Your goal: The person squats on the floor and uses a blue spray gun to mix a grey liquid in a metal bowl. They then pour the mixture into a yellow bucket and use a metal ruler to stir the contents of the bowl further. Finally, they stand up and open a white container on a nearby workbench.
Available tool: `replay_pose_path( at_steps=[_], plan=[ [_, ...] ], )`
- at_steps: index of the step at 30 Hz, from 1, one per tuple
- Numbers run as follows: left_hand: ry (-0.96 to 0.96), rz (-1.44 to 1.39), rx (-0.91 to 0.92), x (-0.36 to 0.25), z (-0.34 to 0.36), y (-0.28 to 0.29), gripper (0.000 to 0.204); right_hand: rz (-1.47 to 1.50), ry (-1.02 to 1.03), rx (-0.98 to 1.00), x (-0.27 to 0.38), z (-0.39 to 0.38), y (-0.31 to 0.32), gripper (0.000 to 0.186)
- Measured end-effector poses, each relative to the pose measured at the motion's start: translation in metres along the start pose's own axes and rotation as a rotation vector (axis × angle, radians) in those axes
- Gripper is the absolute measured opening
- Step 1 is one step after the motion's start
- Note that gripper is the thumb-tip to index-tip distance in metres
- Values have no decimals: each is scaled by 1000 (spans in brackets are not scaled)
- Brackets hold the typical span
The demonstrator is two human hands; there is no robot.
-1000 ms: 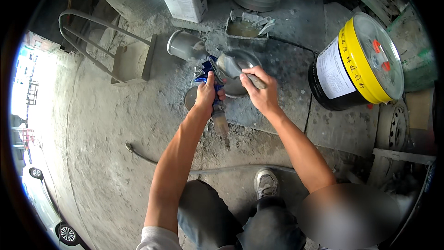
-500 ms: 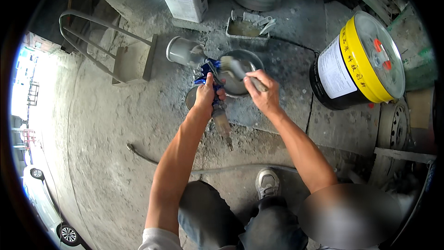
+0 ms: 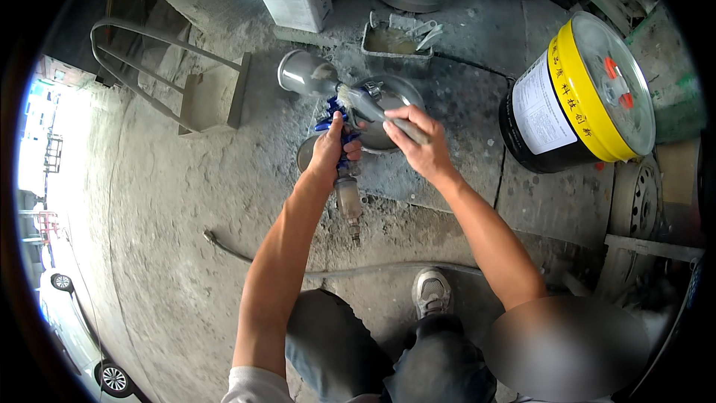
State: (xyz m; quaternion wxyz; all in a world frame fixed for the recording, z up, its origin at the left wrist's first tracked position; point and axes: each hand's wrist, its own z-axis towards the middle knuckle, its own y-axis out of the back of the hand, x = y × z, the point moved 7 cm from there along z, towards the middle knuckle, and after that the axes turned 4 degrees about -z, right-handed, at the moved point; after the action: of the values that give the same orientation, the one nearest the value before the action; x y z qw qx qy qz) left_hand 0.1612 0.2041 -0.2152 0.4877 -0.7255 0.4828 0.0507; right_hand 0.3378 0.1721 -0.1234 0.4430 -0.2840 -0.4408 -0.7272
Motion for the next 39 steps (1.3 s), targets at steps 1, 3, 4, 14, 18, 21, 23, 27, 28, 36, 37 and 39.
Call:
replay_pose_path(
  at_steps=[1, 3, 4, 14, 18, 21, 23, 27, 28, 36, 37, 39],
  plan=[
    [28, -43, 17, 4, 2, 1, 47, 46, -67, 23, -8, -4, 2, 14],
    [74, -132, 41, 5, 0, -1, 47, 150, -197, 82, -16, -10, 3, 15],
    [14, -128, -19, 3, 1, 1, 47, 177, -176, 53, -15, -10, 6, 17],
    [84, -246, 168, 1, -4, 2, 45, -148, -234, 265, -36, 0, 15, 16],
    [69, -256, 190, -6, -3, -8, 44, -376, -190, 155, -43, -2, 19, 16],
    [42, -246, 122, -6, -5, -8, 44, -323, -165, 137, -44, 2, 11, 16],
    [-43, -46, -32, -11, -6, 4, 42, -144, -292, 116, -49, 9, 14, 14],
    [-159, 403, -226, -19, -18, 3, 44, 346, -476, -80, -14, 33, 32, 15],
    [-144, 519, -196, -19, -20, 4, 45, 449, -536, -82, -11, 40, 26, 18],
    [-227, 888, -136, -23, -21, 11, 42, 501, -756, -192, -58, 52, 25, 21],
    [-241, 888, -118, -23, -23, 10, 41, 423, -754, -128, -63, 47, 20, 20],
    [-228, 922, -139, -29, -24, 13, 42, 278, -710, -152, -89, 38, 31, 22]
  ],
)
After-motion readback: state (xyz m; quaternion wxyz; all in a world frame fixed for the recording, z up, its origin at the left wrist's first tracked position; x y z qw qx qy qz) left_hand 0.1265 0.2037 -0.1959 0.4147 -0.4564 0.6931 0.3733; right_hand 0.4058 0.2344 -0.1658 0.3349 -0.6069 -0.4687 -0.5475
